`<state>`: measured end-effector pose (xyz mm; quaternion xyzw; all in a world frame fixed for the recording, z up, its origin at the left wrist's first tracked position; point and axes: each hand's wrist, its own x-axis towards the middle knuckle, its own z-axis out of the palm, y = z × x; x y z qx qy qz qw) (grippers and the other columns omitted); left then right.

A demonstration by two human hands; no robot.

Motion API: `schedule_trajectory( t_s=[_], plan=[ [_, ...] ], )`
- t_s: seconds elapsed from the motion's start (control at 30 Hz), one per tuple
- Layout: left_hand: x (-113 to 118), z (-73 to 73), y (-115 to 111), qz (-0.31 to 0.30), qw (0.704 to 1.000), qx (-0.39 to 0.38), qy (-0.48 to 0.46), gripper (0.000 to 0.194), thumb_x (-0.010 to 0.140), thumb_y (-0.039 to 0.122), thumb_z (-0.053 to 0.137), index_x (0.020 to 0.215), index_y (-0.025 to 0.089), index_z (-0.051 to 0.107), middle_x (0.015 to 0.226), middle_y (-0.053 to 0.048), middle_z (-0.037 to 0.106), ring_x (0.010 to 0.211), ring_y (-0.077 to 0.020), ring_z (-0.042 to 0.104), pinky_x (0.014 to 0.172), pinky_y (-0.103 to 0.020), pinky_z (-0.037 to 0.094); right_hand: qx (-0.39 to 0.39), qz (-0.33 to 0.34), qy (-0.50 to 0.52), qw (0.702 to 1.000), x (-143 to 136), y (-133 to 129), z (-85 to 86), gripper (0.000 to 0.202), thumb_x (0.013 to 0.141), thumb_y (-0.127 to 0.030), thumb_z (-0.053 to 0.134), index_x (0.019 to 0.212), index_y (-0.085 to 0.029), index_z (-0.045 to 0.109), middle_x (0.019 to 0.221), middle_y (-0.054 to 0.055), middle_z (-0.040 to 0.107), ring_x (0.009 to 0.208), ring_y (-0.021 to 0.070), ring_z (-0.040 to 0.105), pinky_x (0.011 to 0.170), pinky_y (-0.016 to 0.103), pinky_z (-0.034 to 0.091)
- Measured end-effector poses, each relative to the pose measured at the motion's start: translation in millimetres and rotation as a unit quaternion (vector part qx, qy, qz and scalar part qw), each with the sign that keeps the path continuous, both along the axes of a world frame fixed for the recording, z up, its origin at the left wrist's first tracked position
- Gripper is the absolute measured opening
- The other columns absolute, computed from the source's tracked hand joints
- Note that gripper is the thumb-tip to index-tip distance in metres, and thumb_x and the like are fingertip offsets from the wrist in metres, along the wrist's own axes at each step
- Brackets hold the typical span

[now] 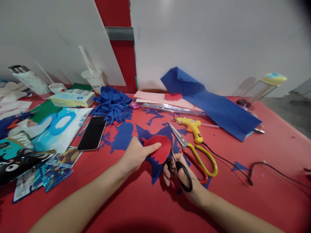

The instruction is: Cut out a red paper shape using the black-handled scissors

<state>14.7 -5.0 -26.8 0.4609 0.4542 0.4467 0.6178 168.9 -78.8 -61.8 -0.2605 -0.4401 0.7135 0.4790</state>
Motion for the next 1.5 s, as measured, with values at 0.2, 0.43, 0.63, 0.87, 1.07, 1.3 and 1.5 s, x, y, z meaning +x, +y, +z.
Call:
schedule_trajectory(
  t_s=[0.2,0.43,0.63,0.87,1.07,1.3,1.5],
  plan=[
    [0,-0.6,-1,0.005,1.000,0.000,-0.005,0.017,0.062,0.022,0.074,0.074,0.012,0.068,0.074,-0.003,0.070,0.062,-0.0145,0.062,0.063,-0.027,0.053,-0.010,-0.007,0.010,1.000,-2,-1,0.4,0.034,0.081,-0.056,0.047,0.085,-0.026,0.033,0.072,-0.004,0.043,0.058,0.0103,0.042,0.056,0.026,0.037],
    [1,-3.1,-1,0.012,0.999,-0.004,-0.033,0.022,0.061,0.022,0.075,0.080,0.013,0.068,0.080,-0.005,0.070,0.068,-0.0166,0.063,0.068,-0.030,0.053,-0.009,-0.014,0.009,1.000,-3,0,-1.7,0.033,0.081,-0.054,0.049,0.084,-0.026,0.031,0.068,-0.006,0.043,0.051,0.0079,0.040,0.052,0.023,0.033],
    [1,-0.7,-1,0.002,0.999,-0.015,-0.033,0.021,0.060,0.022,0.075,0.078,0.012,0.068,0.078,-0.005,0.070,0.067,-0.0165,0.063,0.067,-0.031,0.053,-0.010,-0.011,0.003,1.000,-1,0,-0.5,0.033,0.081,-0.054,0.049,0.086,-0.026,0.032,0.070,-0.006,0.045,0.055,0.0093,0.043,0.054,0.024,0.036],
    [0,0.9,-2,-0.016,0.998,-0.033,-0.042,0.020,0.060,0.021,0.075,0.078,0.013,0.068,0.076,-0.004,0.070,0.065,-0.0158,0.063,0.068,-0.031,0.052,-0.006,-0.012,-0.001,1.000,0,1,-2.8,0.034,0.080,-0.056,0.049,0.087,-0.027,0.034,0.071,-0.005,0.045,0.056,0.0110,0.044,0.055,0.026,0.036],
    [-2,0.7,1,-0.016,0.998,-0.037,-0.042,0.022,0.060,0.021,0.075,0.079,0.013,0.068,0.080,-0.005,0.071,0.068,-0.0173,0.064,0.068,-0.031,0.052,-0.015,-0.024,-0.018,0.999,-1,1,-0.2,0.036,0.079,-0.055,0.051,0.083,-0.026,0.031,0.065,-0.006,0.043,0.049,0.0098,0.041,0.050,0.024,0.034],
    [-4,6.3,2,-0.024,0.998,-0.049,-0.026,0.023,0.058,0.021,0.076,0.079,0.013,0.069,0.077,-0.003,0.071,0.064,-0.0148,0.063,0.065,-0.028,0.051,-0.013,-0.020,-0.015,1.000,-1,2,0.3,0.035,0.079,-0.054,0.051,0.083,-0.026,0.030,0.064,-0.007,0.042,0.049,0.0091,0.042,0.050,0.023,0.033],
    [-5,6.1,2,-0.036,0.998,-0.057,-0.019,0.019,0.058,0.020,0.076,0.074,0.013,0.069,0.073,-0.002,0.070,0.062,-0.0144,0.063,0.065,-0.027,0.052,-0.027,-0.022,-0.002,0.999,-1,1,-1.2,0.036,0.078,-0.055,0.053,0.083,-0.026,0.034,0.067,-0.006,0.045,0.052,0.0100,0.044,0.051,0.024,0.037]
  ],
)
